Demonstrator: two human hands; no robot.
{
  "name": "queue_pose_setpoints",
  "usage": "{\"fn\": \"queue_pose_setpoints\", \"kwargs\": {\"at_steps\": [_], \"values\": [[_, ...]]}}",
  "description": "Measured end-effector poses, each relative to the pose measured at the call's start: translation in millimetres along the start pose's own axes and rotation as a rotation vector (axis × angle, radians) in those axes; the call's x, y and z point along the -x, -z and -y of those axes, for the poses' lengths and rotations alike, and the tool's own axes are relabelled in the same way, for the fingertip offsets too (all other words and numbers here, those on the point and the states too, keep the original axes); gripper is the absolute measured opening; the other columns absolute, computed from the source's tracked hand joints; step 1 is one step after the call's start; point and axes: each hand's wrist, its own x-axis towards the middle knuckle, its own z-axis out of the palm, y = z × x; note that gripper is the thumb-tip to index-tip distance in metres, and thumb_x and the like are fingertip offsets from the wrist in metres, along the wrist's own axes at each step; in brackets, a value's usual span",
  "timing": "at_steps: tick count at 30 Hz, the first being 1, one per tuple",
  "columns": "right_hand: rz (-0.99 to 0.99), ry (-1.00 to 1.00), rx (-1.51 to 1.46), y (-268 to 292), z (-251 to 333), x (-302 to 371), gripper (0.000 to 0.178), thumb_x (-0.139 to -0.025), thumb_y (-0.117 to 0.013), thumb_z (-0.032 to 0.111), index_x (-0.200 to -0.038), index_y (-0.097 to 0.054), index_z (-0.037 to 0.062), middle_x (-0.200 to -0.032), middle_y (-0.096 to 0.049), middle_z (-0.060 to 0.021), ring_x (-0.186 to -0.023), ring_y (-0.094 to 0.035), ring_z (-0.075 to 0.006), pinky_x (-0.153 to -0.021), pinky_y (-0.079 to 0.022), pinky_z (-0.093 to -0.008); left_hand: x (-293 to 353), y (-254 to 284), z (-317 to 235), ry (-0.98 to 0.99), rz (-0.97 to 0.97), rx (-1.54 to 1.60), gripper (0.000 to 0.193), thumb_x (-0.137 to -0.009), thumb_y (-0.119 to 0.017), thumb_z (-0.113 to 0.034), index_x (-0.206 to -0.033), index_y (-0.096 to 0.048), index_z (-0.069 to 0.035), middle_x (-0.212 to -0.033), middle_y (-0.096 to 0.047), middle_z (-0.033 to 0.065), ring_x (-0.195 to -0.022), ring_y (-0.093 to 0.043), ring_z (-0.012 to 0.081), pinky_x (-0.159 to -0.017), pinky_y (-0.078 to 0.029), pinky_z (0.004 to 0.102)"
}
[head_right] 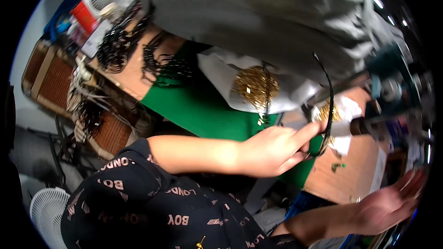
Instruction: The person repeatedly picks up black eyeglass frames and small gold-colored components from a workbench, inserts the components into the frames, and places the assembled glasses into a cloth bag. The person handles the items one at a time throughout the clip.
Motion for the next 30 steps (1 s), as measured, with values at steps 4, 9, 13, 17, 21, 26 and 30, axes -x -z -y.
{"fn": "queue_pose_setpoints", "kwargs": {"at_steps": [4, 9, 13, 17, 21, 26, 30], "values": [[0.224, -0.185, 0.263, -3, -21, 90, 0.025, -0.094, -0.043, 0.011, -0.112, -0.052, -0.0034, -0.112, -0.055, -0.0131, -0.105, -0.050, -0.0204, -0.092, -0.037, -0.0311, 82, 70, -4, 0.186, -0.057, -0.270, 0.035, -0.077, -0.059, -0.003, -0.109, -0.047, 0.001, -0.070, -0.059, 0.0159, -0.068, -0.062, 0.0325, -0.059, -0.049, 0.0382], [0.216, -0.482, 0.161, -38, -21, 129, 0.024, -0.092, -0.042, 0.005, -0.113, -0.049, -0.0040, -0.112, -0.052, -0.0117, -0.101, -0.049, -0.0183, -0.091, -0.037, -0.0306, 124, 142, -16, 0.738, -0.010, -0.157, 0.013, -0.081, -0.061, -0.011, -0.085, -0.056, 0.000, -0.070, -0.062, 0.0126, -0.064, -0.063, 0.0250, -0.058, -0.049, 0.0321], [0.263, -0.460, 0.066, -45, -18, 132, 0.026, -0.095, -0.040, 0.008, -0.117, -0.049, -0.0017, -0.114, -0.055, -0.0115, -0.109, -0.051, -0.0187, -0.097, -0.037, -0.0318, 106, 191, 16, 0.959, 0.072, 0.085, 0.020, -0.080, -0.067, -0.014, -0.088, -0.057, 0.001, -0.074, -0.061, 0.0058, -0.065, -0.060, 0.0139, -0.059, -0.049, 0.0276], [0.246, -0.478, 0.123, -38, -13, 138, 0.024, -0.095, -0.041, 0.008, -0.114, -0.051, -0.0013, -0.113, -0.055, -0.0110, -0.109, -0.052, -0.0186, -0.097, -0.038, -0.0314, 107, 215, 55, 0.467, -0.051, -0.936, 0.031, -0.065, -0.074, -0.016, -0.087, -0.054, -0.005, -0.087, -0.051, 0.0105, -0.093, -0.048, 0.0289, -0.081, -0.041, 0.0383], [0.348, -0.524, 0.078, -61, -1, 149, 0.017, -0.093, -0.042, 0.004, -0.104, -0.054, -0.0011, -0.099, -0.055, -0.0069, -0.089, -0.052, -0.0125, -0.084, -0.041, -0.0256, 110, 222, 69, 0.434, -0.198, -1.041, 0.029, -0.065, -0.071, -0.011, -0.083, -0.049, -0.006, -0.085, -0.051, 0.0098, -0.089, -0.049, 0.0292, -0.078, -0.042, 0.0387], [0.516, -0.596, 0.011, -117, 11, 159, 0.011, -0.087, -0.047, -0.002, -0.095, -0.055, -0.0021, -0.096, -0.053, -0.0082, -0.082, -0.049, -0.0123, -0.075, -0.041, -0.0232, 128, 226, 63, 0.395, -0.106, -0.848, 0.027, -0.066, -0.072, -0.012, -0.080, -0.050, -0.006, -0.081, -0.053, 0.0083, -0.084, -0.052, 0.0287, -0.074, -0.044, 0.0389], [0.706, -0.626, -0.067, -152, 15, 162, 0.013, -0.082, -0.051, -0.006, -0.093, -0.057, -0.0024, -0.094, -0.054, -0.0101, -0.085, -0.052, -0.0158, -0.079, -0.042, -0.0253, 131, 235, 57, 0.302, -0.198, -0.982, 0.047, -0.066, -0.074, -0.016, -0.106, -0.052, -0.006, -0.106, -0.052, 0.0132, -0.107, -0.048, 0.0318, -0.090, -0.040, 0.0416]]}}
